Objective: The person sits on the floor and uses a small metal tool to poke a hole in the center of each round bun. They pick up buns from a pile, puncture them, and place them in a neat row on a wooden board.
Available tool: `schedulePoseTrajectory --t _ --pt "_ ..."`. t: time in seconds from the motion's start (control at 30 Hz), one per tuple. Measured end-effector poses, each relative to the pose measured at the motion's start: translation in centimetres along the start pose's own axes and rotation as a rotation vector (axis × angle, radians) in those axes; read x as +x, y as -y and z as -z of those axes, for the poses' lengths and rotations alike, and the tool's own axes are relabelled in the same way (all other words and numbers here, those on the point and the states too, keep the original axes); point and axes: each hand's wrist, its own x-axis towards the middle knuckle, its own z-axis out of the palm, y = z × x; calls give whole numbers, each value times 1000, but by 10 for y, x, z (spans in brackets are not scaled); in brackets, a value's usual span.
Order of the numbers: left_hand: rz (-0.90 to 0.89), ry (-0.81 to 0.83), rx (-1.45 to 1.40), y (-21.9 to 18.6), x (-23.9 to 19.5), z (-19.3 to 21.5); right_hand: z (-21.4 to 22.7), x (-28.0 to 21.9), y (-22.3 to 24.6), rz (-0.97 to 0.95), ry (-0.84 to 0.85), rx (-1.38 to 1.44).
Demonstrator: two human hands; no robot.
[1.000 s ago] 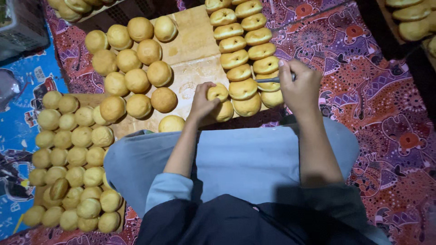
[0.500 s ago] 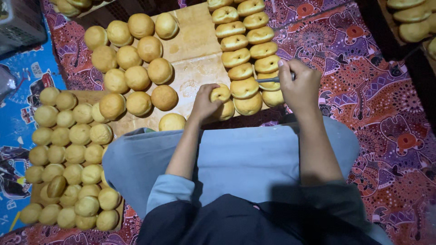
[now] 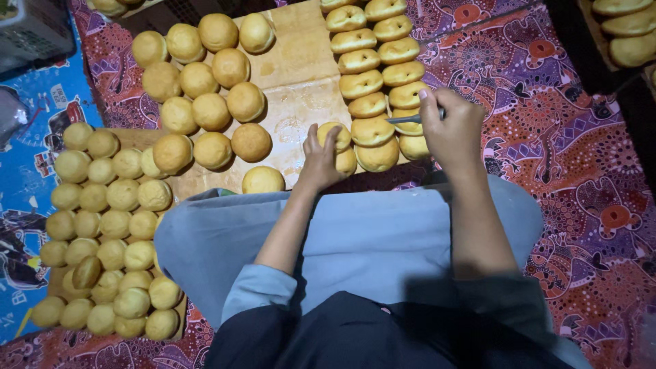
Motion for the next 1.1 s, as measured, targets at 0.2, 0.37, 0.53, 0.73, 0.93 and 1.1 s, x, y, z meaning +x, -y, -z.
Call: schedulePoseTrajectory --t 0.2,0.37,0.53,0.73,0.93,1.1 --pt "95 189 0 5 5 12 -1 0 0 24 -19 9" --pt "43 154 8 5 4 13 0 -2 -1 8 -6 -28" --pt "26 99 11 1 3 11 -3 -1 1 10 3 8" --pt "84 91 -1 8 -9 37 -1 -1 3 48 -4 6" --pt "683 -125 168 76 -62 105 8 -3 1 -9 71 -31" --pt "986 53 135 114 -72 89 -10 -3 1 2 135 -57"
